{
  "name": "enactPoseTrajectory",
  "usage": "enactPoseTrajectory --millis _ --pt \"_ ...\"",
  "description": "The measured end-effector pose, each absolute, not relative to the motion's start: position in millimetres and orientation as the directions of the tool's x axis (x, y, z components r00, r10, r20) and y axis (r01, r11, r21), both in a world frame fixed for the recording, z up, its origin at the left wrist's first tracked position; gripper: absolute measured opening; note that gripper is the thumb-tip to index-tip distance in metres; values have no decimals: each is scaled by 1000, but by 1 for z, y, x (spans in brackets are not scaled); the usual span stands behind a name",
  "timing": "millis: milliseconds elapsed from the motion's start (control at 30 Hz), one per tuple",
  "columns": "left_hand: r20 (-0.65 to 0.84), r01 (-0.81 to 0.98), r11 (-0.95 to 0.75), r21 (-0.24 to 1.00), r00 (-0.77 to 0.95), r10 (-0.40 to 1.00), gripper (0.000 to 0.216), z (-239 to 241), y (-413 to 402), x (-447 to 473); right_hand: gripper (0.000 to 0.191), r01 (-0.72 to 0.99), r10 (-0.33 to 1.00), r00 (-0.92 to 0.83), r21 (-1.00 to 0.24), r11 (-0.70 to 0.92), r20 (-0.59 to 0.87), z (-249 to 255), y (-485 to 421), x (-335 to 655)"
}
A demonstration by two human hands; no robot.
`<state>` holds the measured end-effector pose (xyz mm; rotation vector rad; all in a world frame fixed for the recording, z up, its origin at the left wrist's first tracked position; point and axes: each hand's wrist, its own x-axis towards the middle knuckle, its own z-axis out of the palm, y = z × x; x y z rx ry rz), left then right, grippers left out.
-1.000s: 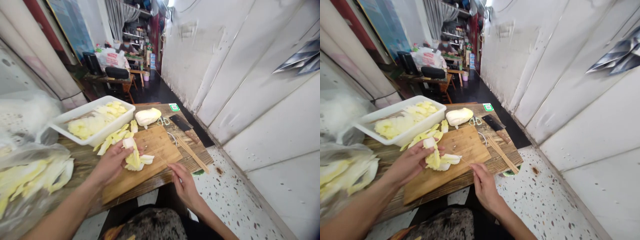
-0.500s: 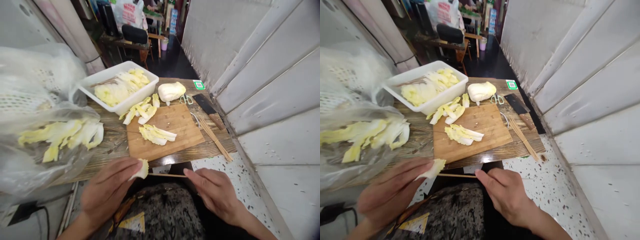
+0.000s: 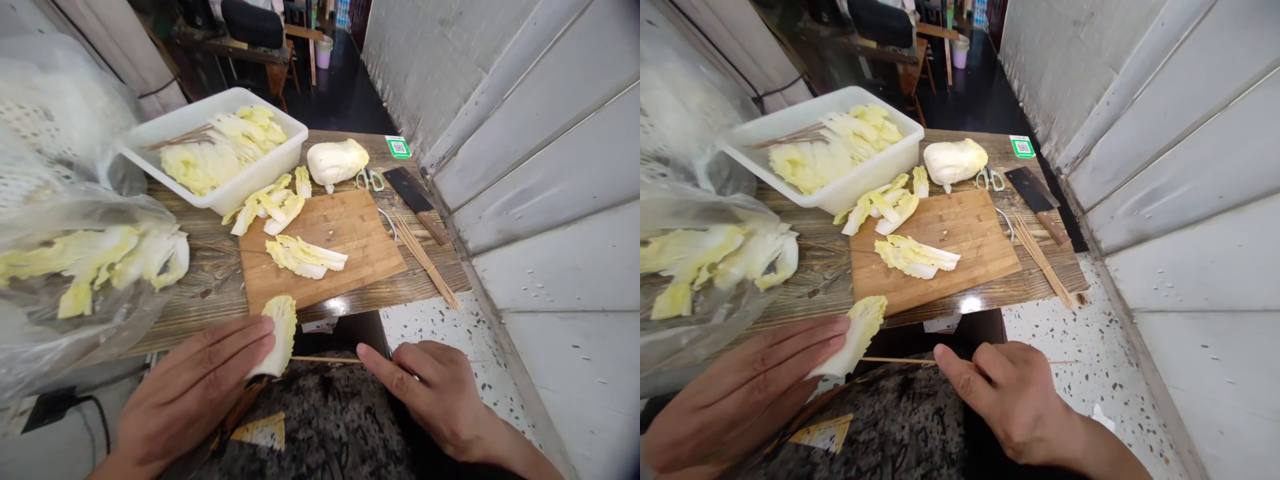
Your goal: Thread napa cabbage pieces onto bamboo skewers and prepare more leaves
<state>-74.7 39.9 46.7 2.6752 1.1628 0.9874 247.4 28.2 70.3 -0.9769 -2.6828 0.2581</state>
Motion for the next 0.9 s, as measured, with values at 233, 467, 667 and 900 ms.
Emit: enactPoseTrajectory --millis 233,467,667,900 --pt "538 616 -697 366 471 699 58 49 39 -69 52 592 646 -739 -273 758 190 73 28 249" --pt "535 588 -748 308 543 647 59 57 47 -65 51 598 652 -735 -277 753 185 71 28 250" --pt "537 591 -751 294 549 641 60 55 47 -65 52 604 656 -731 -267 751 190 70 26 251" --pt "526 581 -722 375 508 682 58 46 37 -64 49 603 654 -735 -270 751 179 75 26 251"
